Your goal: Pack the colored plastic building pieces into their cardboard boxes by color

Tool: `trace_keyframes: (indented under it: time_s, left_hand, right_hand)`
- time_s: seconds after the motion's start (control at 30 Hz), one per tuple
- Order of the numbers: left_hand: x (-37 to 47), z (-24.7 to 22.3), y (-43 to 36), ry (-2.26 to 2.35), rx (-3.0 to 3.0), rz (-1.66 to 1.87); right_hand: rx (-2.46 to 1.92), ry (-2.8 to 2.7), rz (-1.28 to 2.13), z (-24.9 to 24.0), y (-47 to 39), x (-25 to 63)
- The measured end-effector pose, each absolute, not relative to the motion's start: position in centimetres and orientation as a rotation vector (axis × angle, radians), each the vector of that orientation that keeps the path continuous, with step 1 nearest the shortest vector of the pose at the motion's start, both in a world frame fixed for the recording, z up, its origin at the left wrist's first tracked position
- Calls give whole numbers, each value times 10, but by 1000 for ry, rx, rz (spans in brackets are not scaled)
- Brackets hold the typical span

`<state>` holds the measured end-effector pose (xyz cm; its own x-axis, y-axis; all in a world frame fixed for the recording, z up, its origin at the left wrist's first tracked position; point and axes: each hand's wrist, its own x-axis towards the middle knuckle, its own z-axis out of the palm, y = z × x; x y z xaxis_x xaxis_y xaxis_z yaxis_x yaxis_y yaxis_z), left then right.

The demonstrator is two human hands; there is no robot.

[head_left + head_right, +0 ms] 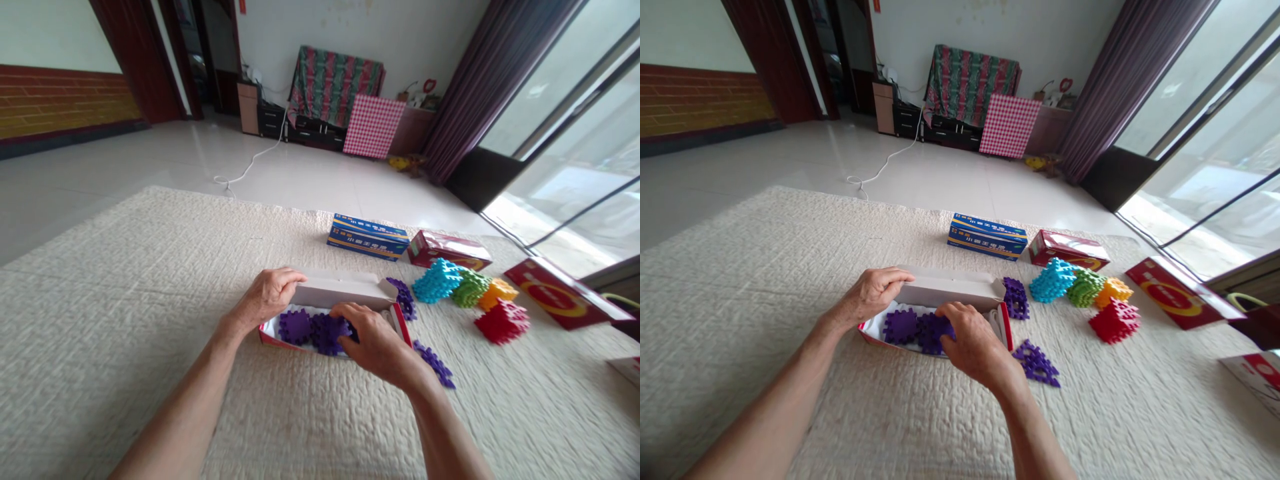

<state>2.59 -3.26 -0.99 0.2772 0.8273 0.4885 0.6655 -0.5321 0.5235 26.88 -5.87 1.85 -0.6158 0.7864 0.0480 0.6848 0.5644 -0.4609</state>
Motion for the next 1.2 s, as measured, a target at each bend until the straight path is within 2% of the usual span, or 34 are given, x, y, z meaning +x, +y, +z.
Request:
trace_keyframes:
  time_s: [0.43,0.63,0.87,1.03,1.2]
  left_hand:
    - [25,-12,-32,1398,2289,1080]
    - [25,-13,-31,1391,2284,1076]
    - [25,-12,-32,1409,2265,1065]
    - [25,-11,-31,1393,2286,1072]
    - [24,-16,-28,1371,2329,1118]
  right_hand:
    - [-1047,-2877,528,28,-39,270]
    - [-1101,-2820,450,37,-37,270]
    - [-1019,-2832,528,39,-39,266]
    - [-1086,-2618,483,58,-36,293]
    - [-1363,-2195,220,65,-15,357]
